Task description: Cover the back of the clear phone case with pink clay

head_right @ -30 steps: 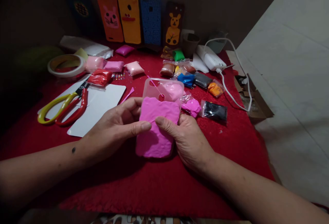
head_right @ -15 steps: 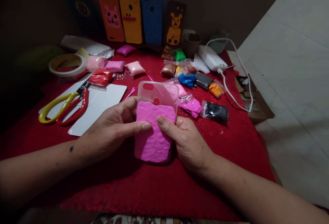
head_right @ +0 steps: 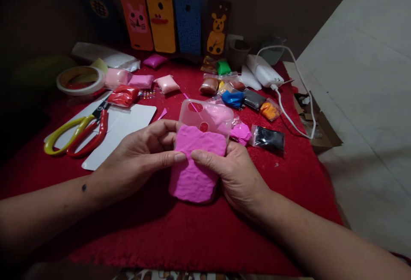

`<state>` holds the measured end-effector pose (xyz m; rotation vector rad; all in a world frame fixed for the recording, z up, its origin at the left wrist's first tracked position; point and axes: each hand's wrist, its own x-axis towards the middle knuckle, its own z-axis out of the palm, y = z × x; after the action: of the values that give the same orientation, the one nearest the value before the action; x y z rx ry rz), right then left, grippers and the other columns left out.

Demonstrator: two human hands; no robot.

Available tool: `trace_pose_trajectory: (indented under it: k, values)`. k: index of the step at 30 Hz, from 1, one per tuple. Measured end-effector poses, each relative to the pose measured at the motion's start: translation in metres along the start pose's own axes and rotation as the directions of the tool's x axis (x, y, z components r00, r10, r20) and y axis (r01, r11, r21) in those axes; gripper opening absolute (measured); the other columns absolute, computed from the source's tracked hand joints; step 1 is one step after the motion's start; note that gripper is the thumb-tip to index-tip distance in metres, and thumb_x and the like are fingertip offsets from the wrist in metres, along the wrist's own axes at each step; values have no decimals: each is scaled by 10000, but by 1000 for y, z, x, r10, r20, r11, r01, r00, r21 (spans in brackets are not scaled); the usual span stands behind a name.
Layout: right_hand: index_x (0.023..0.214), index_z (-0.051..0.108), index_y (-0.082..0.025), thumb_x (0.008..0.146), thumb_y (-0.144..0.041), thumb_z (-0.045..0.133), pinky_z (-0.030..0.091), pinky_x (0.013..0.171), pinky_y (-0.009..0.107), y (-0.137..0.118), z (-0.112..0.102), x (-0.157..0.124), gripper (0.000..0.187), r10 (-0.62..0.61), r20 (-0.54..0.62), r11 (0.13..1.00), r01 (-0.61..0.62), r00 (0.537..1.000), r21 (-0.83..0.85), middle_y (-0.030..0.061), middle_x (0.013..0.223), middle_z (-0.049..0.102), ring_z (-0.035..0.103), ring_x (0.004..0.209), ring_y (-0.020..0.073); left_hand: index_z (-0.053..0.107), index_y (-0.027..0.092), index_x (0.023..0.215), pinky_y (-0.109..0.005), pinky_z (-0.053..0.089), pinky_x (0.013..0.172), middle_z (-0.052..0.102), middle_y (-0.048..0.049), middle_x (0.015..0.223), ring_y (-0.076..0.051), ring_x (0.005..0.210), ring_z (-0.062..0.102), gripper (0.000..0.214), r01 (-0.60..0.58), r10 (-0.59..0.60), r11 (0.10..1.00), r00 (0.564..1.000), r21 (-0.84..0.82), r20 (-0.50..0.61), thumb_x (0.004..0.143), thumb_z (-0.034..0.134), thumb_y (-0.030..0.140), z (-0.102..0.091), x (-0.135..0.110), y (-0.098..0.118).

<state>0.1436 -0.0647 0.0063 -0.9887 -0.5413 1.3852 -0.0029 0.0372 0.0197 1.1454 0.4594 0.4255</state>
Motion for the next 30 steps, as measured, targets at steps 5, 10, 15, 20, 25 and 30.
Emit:
trace_pose_trajectory:
  k: [5,10,15,20,25,30]
  values:
    - [959,783,-189,734,-145,805,594,804,381,-2,3,2,230,-16,-53,998,20,998,59,56,900,789,725,761,210,567,181,1131,-197,476,636,595,38,768,-94,694,568,387,3,-4,999,1000,38,23,816,769,281,-3,2,-2]
    - [927,778,-188,763,-191,802,596,802,382,1,2,1,166,-30,-29,999,32,999,38,57,913,788,730,774,216,564,179,1063,-209,456,610,608,33,723,-101,647,561,357,13,-12,1000,1000,27,-27,787,780,249,-1,2,-3]
    - [946,775,-191,765,-166,789,593,827,383,0,4,1,183,-32,-38,998,34,999,57,51,925,789,730,782,212,552,179,1092,-199,460,606,609,37,742,-93,655,566,359,-8,8,1000,1000,10,15,807,763,233,-1,1,-2]
    - [921,772,-183,732,-188,817,597,790,367,-3,4,1,195,-3,-69,998,8,998,69,59,903,786,719,751,201,525,189,1098,-241,524,695,640,39,797,-112,733,610,445,59,-58,998,997,-13,52,754,806,193,1,2,-1]
    - [893,764,-177,720,-240,833,590,738,346,-2,4,1,197,30,-82,999,-27,996,36,57,883,773,699,720,189,544,193,1069,-242,526,686,619,48,752,-102,677,583,404,66,-66,998,998,1,25,752,793,172,4,1,0]
    - [960,764,-201,782,-262,793,575,796,376,2,3,0,190,5,-38,1000,-5,999,2,59,933,776,706,774,208,548,198,1110,-250,539,742,658,14,899,-135,811,642,511,51,-52,998,998,-36,-20,696,844,151,4,2,-1]
